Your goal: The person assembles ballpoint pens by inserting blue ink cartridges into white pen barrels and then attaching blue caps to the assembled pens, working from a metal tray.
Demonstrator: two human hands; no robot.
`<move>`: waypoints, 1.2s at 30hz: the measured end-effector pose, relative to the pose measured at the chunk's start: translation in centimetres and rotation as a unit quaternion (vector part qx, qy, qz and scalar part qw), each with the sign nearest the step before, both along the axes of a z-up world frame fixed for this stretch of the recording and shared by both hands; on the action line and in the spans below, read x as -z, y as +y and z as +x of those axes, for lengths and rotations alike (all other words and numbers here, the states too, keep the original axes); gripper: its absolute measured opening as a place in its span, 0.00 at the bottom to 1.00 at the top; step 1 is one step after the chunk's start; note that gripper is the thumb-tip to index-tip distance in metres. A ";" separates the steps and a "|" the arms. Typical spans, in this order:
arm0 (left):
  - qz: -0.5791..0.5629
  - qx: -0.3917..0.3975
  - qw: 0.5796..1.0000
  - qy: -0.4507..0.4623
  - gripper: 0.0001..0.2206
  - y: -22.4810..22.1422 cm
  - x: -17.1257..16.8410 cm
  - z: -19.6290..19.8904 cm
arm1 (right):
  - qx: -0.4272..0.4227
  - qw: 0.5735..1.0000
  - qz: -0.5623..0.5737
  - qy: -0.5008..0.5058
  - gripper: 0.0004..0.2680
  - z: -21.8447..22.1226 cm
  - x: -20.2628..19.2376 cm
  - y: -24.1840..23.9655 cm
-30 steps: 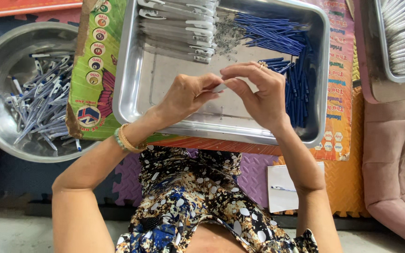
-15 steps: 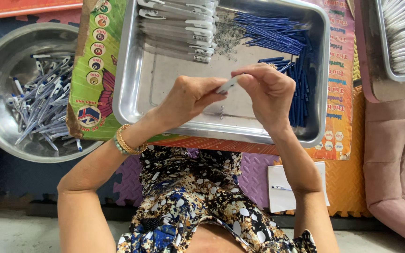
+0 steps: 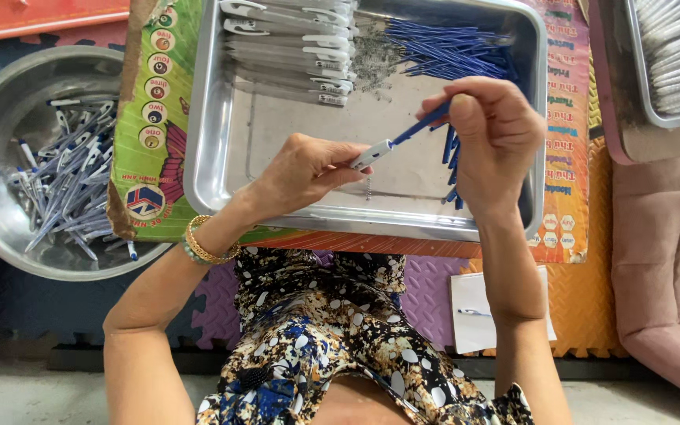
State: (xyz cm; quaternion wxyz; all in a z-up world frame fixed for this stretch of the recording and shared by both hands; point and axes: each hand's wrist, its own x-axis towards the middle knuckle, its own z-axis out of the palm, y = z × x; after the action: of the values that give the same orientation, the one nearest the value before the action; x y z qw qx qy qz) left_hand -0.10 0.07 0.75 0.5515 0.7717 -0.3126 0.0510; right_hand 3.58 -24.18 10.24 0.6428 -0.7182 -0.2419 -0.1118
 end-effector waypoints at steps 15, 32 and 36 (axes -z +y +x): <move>-0.001 -0.031 0.999 -0.006 0.12 -0.4 -0.5 -0.7 | 0.021 0.999 -0.016 -0.019 0.09 -0.4 0.9 0.0; -0.016 -0.027 0.999 0.033 0.13 -0.8 -3.0 -1.2 | -0.009 0.994 -0.038 -0.099 0.04 0.0 3.6 -0.6; -0.020 -0.033 0.999 0.018 0.13 -1.2 -4.0 -1.2 | 0.018 0.985 -0.081 -0.154 0.04 -0.1 3.8 -0.2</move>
State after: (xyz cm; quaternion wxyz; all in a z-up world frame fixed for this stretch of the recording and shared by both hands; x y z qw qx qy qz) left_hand -1.31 -1.10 4.77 0.5706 0.7710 -0.2762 0.0613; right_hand 3.52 -24.41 6.46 0.5357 -0.7458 -0.3338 -0.2128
